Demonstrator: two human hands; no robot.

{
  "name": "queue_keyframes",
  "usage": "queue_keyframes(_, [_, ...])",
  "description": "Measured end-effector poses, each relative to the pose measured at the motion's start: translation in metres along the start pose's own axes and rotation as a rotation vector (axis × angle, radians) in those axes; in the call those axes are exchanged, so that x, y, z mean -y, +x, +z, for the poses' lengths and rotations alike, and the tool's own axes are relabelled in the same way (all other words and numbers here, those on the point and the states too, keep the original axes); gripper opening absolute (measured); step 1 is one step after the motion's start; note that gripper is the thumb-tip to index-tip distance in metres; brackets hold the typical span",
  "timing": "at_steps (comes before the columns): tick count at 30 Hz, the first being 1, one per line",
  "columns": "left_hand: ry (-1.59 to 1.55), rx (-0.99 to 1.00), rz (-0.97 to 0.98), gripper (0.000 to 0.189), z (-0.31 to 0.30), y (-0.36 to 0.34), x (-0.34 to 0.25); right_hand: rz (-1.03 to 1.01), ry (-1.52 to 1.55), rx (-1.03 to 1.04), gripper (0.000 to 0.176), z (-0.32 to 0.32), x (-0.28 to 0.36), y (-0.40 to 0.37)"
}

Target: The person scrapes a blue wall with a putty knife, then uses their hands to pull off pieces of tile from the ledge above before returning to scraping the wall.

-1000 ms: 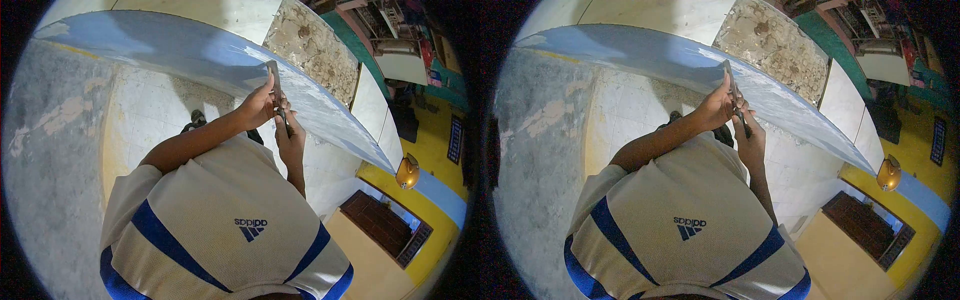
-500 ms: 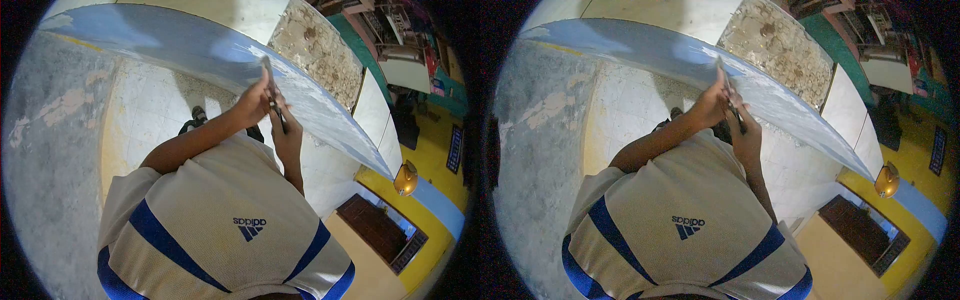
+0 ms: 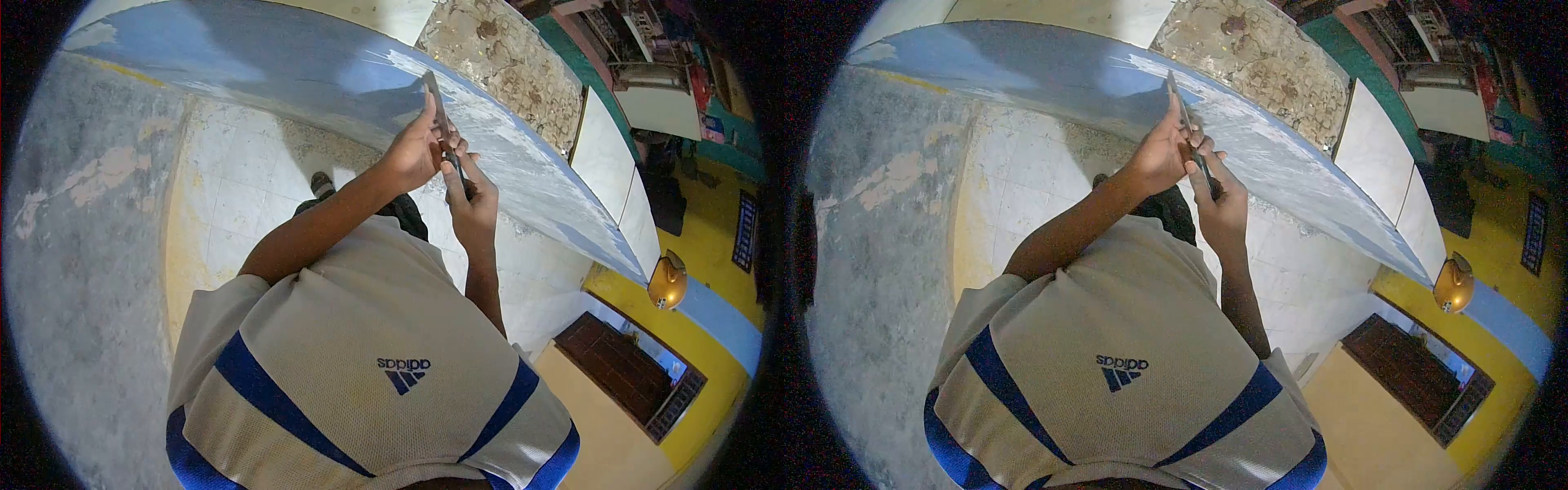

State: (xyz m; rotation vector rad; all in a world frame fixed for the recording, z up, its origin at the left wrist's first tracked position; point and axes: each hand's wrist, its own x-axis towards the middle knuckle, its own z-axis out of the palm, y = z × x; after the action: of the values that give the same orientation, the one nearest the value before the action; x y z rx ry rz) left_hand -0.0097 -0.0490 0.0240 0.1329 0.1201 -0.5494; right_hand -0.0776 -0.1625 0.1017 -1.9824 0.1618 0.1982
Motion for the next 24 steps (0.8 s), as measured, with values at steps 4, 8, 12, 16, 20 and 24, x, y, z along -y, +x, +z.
queue_keyframes(4, [0.02, 0.016, -0.019, 0.059, 0.001, -0.002, 0.004, -0.021, 0.003, 0.011, 0.037, -0.001, -0.01, -0.001])
queue_keyframes(8, [0.05, 0.028, -0.042, 0.059, -0.01, 0.001, 0.001, 0.044, -0.025, -0.011, 0.036, 0.003, -0.005, -0.001])
queue_keyframes(12, [0.123, -0.007, 0.093, 0.056, -0.017, 0.002, -0.007, 0.025, -0.02, 0.05, 0.035, 0.005, -0.002, 0.011])
queue_keyframes(16, [0.066, -0.051, 0.309, 0.05, -0.025, -0.01, -0.051, -0.271, -0.045, 0.144, 0.035, 0.047, -0.009, 0.053])
queue_keyframes(20, [0.107, -0.142, 0.208, 0.051, -0.017, -0.03, -0.068, -0.204, 0.019, 0.184, 0.035, 0.06, -0.008, 0.046])
queue_keyframes(24, [0.145, -0.033, 0.097, 0.059, -0.011, -0.015, -0.038, -0.142, -0.017, 0.083, 0.033, 0.031, -0.009, 0.02])
